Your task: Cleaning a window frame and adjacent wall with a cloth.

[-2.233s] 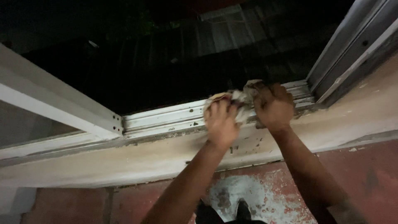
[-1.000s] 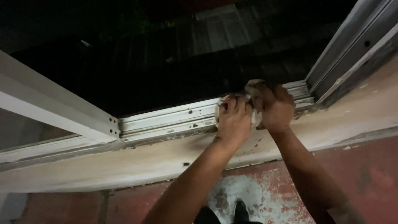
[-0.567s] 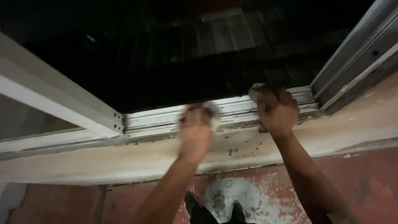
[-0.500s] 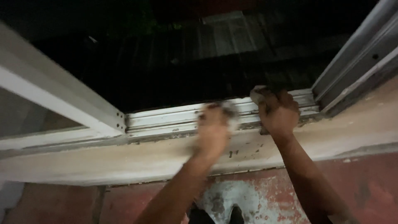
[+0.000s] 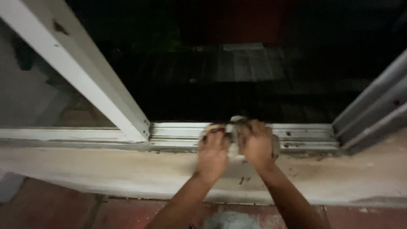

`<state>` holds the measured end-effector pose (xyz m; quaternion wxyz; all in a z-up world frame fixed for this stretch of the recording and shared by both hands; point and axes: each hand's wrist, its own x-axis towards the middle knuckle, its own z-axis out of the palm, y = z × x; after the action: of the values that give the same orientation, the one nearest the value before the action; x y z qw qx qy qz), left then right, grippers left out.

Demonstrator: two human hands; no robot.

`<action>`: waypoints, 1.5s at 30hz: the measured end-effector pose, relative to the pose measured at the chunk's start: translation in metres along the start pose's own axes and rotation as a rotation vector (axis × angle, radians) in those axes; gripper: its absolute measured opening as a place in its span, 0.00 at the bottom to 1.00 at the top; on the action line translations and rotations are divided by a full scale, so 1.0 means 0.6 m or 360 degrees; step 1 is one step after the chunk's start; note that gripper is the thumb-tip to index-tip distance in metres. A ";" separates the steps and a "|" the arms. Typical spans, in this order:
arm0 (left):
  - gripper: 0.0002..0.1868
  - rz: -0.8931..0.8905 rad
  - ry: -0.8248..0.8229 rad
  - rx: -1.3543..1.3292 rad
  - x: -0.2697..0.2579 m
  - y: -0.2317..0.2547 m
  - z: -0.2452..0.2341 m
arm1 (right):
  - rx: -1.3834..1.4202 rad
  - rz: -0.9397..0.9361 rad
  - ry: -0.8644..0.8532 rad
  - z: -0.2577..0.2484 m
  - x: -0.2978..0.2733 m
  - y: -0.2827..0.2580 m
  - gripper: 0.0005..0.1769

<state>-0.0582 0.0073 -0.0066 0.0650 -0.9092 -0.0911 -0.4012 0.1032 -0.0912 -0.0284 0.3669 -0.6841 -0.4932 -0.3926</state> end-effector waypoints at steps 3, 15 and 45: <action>0.24 -0.0183 -0.0155 0.0023 -0.004 -0.056 -0.069 | -0.0047 -0.0049 -0.0279 0.017 0.031 -0.056 0.13; 0.24 -0.0415 -0.0272 0.0154 -0.028 -0.086 -0.032 | 0.0114 -0.0063 -0.0423 0.012 0.053 -0.069 0.13; 0.39 -0.0226 -0.0550 0.0183 0.020 -0.071 0.015 | 0.0053 0.0105 -0.0227 -0.006 0.010 -0.016 0.15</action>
<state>-0.0532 0.0517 -0.0020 0.0716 -0.9506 -0.1876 -0.2367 0.0948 -0.0895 -0.0203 0.3551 -0.7200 -0.5017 -0.3223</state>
